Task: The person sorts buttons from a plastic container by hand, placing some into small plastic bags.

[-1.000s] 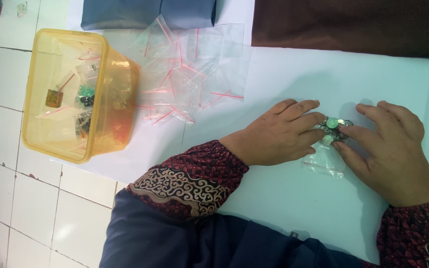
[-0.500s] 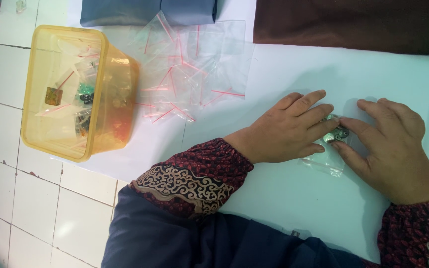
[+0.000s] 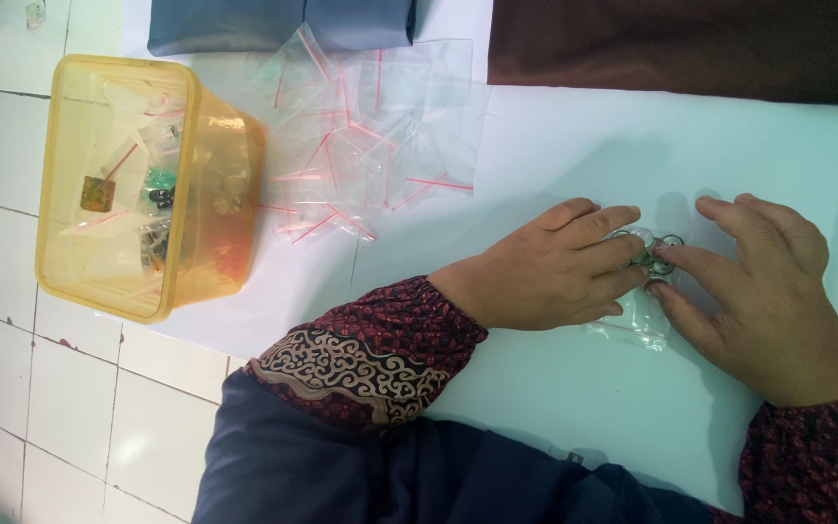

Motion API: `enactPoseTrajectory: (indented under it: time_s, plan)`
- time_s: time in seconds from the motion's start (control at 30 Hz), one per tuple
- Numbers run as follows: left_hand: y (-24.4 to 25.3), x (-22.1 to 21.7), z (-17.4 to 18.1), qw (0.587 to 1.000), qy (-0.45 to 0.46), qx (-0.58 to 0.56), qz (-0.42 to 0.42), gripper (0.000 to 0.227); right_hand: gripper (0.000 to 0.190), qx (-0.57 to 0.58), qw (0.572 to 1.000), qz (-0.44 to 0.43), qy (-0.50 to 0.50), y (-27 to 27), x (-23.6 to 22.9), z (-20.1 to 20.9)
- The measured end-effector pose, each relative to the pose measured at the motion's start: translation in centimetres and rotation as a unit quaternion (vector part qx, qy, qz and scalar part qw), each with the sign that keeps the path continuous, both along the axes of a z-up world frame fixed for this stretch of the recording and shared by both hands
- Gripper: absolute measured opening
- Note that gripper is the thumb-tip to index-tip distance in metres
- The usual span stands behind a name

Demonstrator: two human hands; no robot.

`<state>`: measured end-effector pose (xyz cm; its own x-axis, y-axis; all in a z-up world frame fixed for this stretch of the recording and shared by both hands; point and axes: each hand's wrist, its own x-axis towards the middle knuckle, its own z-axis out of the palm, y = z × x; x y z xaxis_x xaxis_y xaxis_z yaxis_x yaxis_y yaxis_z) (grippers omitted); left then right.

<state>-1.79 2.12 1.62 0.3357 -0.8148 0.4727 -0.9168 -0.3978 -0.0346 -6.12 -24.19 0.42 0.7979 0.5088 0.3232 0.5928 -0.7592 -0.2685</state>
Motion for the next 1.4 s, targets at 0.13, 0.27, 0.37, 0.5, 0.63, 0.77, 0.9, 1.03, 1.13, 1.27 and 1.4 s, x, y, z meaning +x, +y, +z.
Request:
enactPoseTrajectory:
  time_s: [0.13, 0.27, 0.37, 0.5, 0.63, 0.77, 0.9, 1.03, 1.13, 1.27, 1.4]
  plan:
    - [0.7, -0.4, 0.1, 1.0, 0.023, -0.008, -0.017, 0.026, 0.027, -0.013, 1.0, -0.003, -0.01, -0.4, -0.8, 0.4]
    - [0.5, -1.3, 0.7, 0.997, 0.012, -0.063, -0.036, 0.012, 0.025, -0.017, 0.999, 0.035, -0.003, -0.6, -1.9, 0.9]
    - [0.2, -1.6, 0.2, 0.997, 0.017, -0.052, -0.063, 0.016, 0.028, -0.031, 0.998, 0.059, 0.003, -0.2, -2.1, 0.9]
    - [0.0, -1.9, -0.4, 0.995, 0.062, -0.052, -0.066, 0.015, 0.025, -0.057, 0.995, 0.074, -0.035, 0.5, -2.1, 0.8]
    - [0.2, -1.8, -0.1, 0.997, 0.058, -0.036, -0.046, 0.015, 0.026, -0.07, 0.995, 0.068, -0.028, 0.3, -2.0, 0.9]
    - [0.1, -1.8, -0.5, 0.994, 0.07, -0.054, -0.056, 0.014, 0.023, -0.059, 0.997, 0.049, -0.024, 0.0, -2.2, 0.6]
    - [0.3, -1.8, -0.1, 0.996, 0.066, -0.032, -0.051, 0.013, 0.015, -0.06, 0.997, 0.038, -0.024, -0.8, -2.2, 0.2]
    - [0.4, -1.7, -0.2, 0.996, 0.057, -0.01, -0.061, 0.012, 0.01, -0.045, 0.998, 0.022, -0.026, -1.8, -2.2, -1.0]
    - [0.4, -1.7, -0.1, 0.996, 0.06, -0.018, -0.058, 0.012, 0.009, -0.065, 0.998, 0.007, -0.017, -1.7, -2.2, -0.4]
    - [0.2, -1.7, 0.0, 0.997, 0.056, -0.011, -0.057, 0.016, 0.007, -0.036, 0.999, 0.001, -0.013, -1.0, -2.2, -0.4]
    - [0.1, -1.8, 0.1, 0.997, 0.053, -0.012, -0.05, 0.017, 0.016, -0.084, 0.995, -0.029, -0.036, -0.4, -2.4, -0.3]
